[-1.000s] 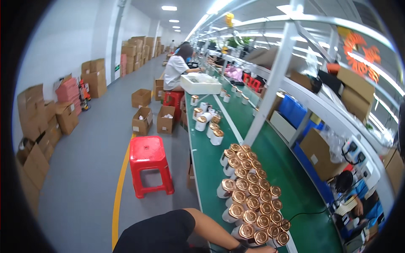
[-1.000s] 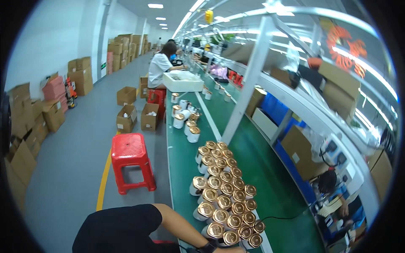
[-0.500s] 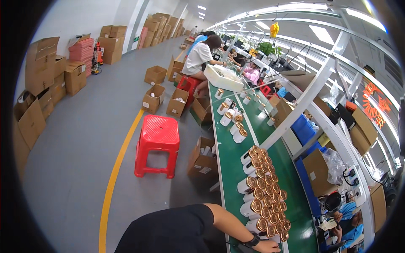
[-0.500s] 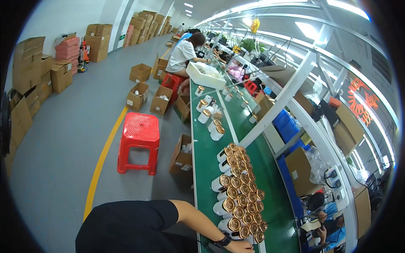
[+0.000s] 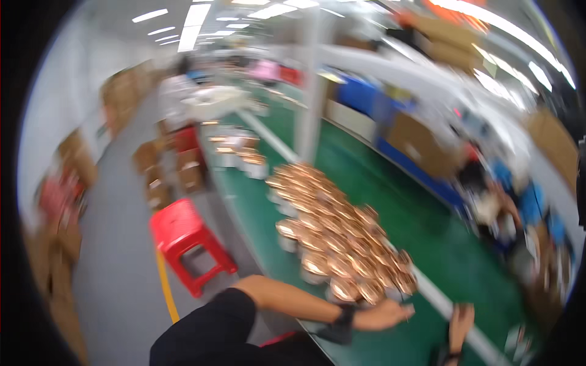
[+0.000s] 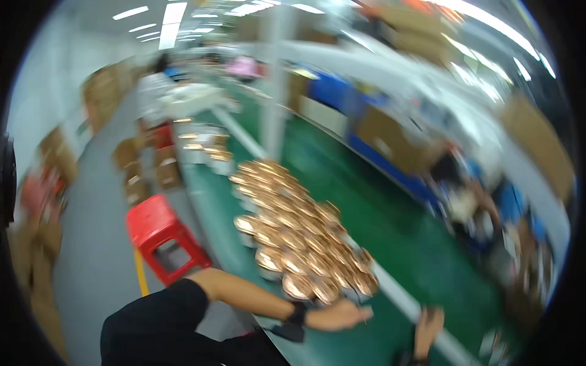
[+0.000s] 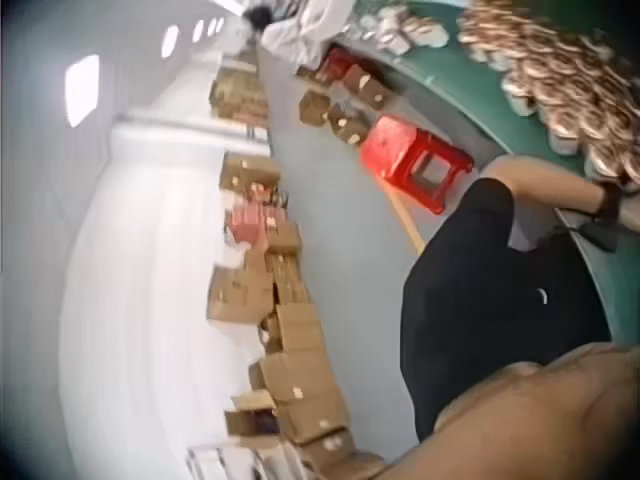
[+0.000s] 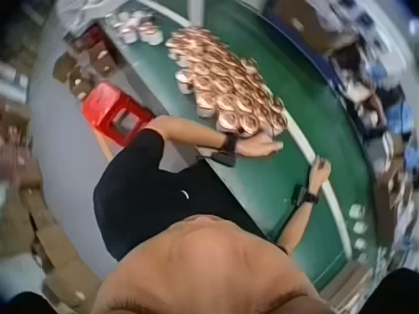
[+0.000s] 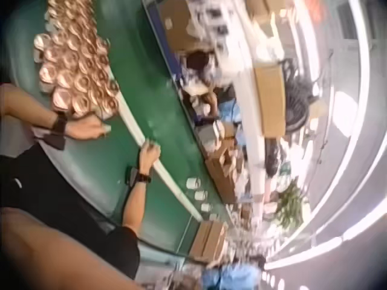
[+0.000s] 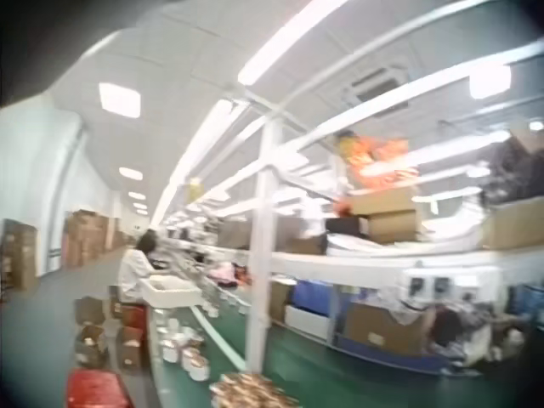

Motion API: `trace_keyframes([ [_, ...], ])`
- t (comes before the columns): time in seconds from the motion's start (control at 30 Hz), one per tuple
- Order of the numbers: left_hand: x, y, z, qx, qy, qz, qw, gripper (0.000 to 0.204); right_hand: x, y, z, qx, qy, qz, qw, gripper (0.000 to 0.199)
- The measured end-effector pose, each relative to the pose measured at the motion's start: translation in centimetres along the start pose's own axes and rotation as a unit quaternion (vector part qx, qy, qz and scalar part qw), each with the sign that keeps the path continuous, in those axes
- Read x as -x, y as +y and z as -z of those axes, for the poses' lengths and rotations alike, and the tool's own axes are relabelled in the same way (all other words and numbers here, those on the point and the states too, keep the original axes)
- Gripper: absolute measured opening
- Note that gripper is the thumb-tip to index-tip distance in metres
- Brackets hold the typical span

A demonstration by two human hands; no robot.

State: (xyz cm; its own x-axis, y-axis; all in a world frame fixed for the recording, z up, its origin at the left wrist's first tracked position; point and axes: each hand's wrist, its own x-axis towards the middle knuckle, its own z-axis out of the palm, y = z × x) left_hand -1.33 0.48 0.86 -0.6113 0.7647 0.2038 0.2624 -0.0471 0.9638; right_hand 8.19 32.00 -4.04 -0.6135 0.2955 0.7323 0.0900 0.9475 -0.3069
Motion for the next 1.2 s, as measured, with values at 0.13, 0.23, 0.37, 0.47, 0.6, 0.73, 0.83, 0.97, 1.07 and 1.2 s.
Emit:
trace_keyframes([
  [0.13, 0.6, -0.2, 2.6, 0.041, -0.046, 0.124, 0.990, 0.054, -2.9, -4.5, -0.1, 0.022, -0.087, -0.084, 0.992, 0.020],
  [0.23, 0.6, 0.3, 2.3, 0.054, -0.047, 0.158, 0.985, 0.053, -1.9, -1.9, -0.9, -0.025, -0.044, -0.086, 0.995, 0.016],
  [0.37, 0.9, 0.2, 0.4, 0.115, 0.021, 0.192, 0.974, 0.038, -0.9, -2.2, 1.2, -0.034, -0.021, -0.131, 0.991, 0.016],
  [0.47, 1.3, -1.9, 0.2, 0.168, 0.053, 0.197, 0.964, 0.029, 0.6, -1.7, 1.4, -0.008, -0.020, -0.125, 0.992, 0.013],
  [0.6, 1.5, -1.2, -0.1, 0.115, 0.132, 0.187, 0.967, 0.026, 0.1, -3.4, 1.0, -0.061, -0.021, -0.166, 0.984, 0.013],
  [0.73, 0.8, 1.0, -0.2, 0.150, 0.075, 0.224, 0.960, 0.021, -0.1, -3.2, 1.0, -0.053, -0.035, -0.170, 0.983, 0.014],
  [0.83, 0.9, 0.3, 0.5, 0.131, 0.050, 0.195, 0.971, 0.020, -0.2, -3.2, 1.0, -0.048, -0.031, -0.169, 0.984, 0.015],
  [0.97, 0.8, 0.3, 0.4, 0.118, 0.027, 0.186, 0.975, 0.017, -0.2, -3.2, 1.0, -0.072, -0.040, -0.187, 0.979, 0.015],
  [1.07, 0.7, 0.7, 0.2, 0.126, 0.010, 0.164, 0.978, 0.015, -0.5, -3.1, 1.1, -0.067, -0.042, -0.184, 0.980, 0.014],
  [1.2, 0.8, -0.3, -0.5, 0.076, 0.102, 0.131, 0.983, 0.019, -0.3, -3.2, 1.1, -0.051, -0.034, -0.180, 0.982, 0.014],
])
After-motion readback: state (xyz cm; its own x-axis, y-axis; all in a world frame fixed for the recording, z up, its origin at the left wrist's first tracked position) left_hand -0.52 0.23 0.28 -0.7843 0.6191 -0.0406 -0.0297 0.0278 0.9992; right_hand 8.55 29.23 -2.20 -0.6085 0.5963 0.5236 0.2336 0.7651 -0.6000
